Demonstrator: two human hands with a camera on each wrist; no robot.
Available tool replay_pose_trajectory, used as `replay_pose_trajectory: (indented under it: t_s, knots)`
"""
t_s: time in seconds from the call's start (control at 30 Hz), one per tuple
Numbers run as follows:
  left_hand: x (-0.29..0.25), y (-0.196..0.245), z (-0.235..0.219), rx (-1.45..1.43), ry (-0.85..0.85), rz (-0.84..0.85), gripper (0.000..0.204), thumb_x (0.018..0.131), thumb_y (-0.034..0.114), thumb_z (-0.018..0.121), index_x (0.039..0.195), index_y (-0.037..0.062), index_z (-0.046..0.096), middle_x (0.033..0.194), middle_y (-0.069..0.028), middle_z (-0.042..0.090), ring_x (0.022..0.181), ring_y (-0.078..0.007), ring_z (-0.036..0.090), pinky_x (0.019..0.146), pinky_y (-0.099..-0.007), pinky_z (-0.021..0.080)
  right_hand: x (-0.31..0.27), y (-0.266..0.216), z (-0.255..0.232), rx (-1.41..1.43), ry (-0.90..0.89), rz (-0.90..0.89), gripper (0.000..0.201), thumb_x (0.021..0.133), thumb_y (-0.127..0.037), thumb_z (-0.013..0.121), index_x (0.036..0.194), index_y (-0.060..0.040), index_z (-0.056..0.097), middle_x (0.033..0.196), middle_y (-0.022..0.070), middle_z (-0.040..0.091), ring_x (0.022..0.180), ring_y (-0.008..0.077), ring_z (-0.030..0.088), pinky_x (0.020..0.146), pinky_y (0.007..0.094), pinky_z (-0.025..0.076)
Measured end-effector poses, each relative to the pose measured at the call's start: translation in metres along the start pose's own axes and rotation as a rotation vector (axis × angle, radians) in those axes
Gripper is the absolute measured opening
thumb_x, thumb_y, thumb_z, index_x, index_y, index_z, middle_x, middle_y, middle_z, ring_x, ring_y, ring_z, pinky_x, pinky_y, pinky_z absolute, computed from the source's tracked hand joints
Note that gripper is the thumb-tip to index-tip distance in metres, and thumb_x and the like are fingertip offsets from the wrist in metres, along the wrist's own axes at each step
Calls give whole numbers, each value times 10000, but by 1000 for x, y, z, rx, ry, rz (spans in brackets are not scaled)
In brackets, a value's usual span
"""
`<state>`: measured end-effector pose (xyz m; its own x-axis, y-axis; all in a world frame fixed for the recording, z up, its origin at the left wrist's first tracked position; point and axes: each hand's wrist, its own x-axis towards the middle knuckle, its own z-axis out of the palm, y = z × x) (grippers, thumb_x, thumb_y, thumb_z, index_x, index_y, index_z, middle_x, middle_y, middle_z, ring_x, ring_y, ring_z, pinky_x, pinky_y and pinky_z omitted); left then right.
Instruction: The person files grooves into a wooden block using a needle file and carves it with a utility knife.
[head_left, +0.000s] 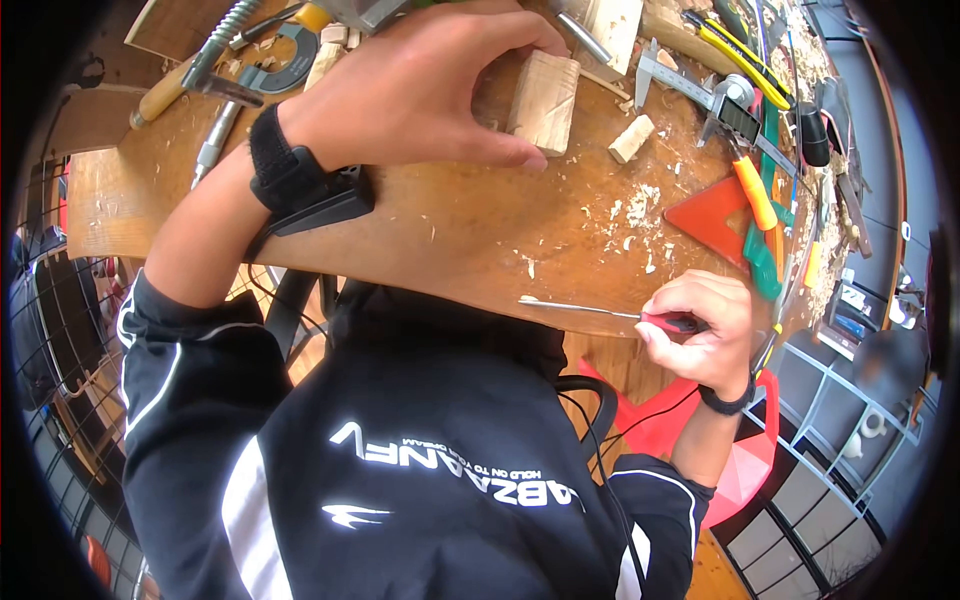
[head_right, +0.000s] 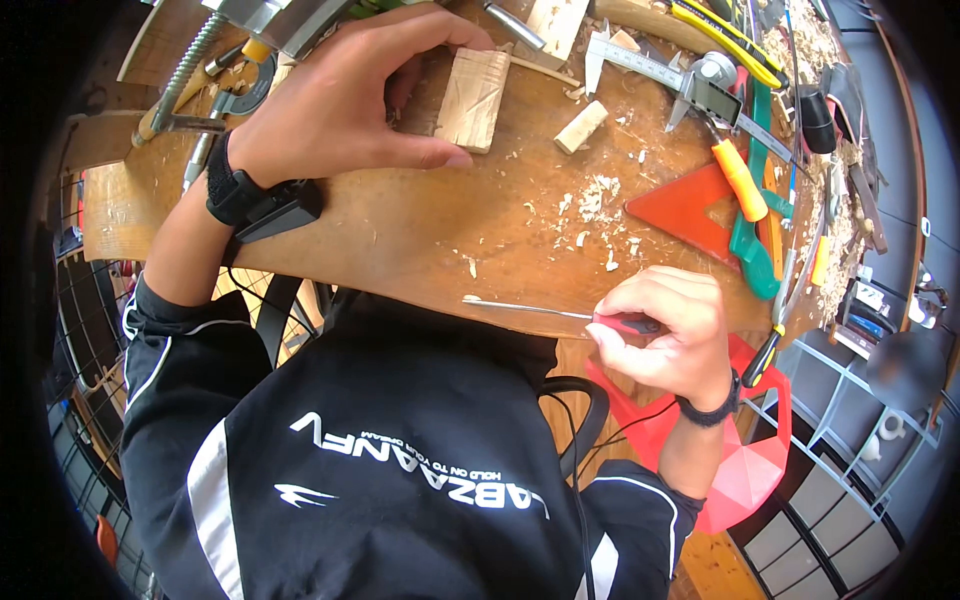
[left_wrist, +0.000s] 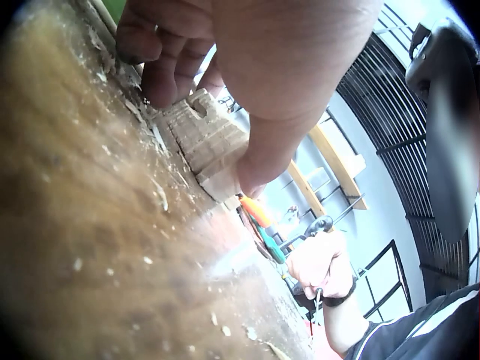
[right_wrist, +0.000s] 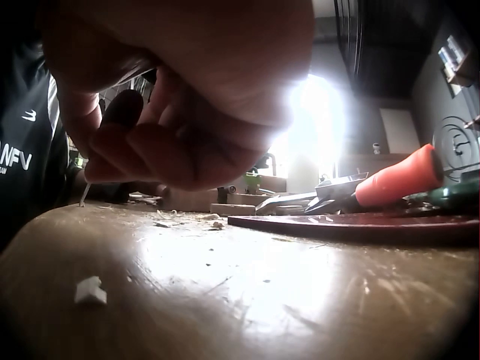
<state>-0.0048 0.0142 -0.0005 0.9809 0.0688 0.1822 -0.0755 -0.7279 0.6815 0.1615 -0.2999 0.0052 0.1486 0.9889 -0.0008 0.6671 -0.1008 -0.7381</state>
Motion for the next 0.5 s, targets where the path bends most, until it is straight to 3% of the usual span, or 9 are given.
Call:
replay_pose_trajectory:
  t_s: [0.37,0.5]
  knots:
    - [3,-17,7,-123,-48,-34,724,778,345,889,1309,-24,563,1209,-242,643,1097,-343,669,925,-382,558,4,6,2,-113,158,30,166,683,-24,825,804,-38,711,736,58,708,636,161,681,569,266,521]
    - [2,-3,2,-23,4,34,729,775,339,892,1310,-28,561,1200,-240,645,1082,-340,672,917,-377,560,10,2,-2,-142,200,108,173,695,-33,828,817,-28,707,744,58,705,645,145,685,578,255,526]
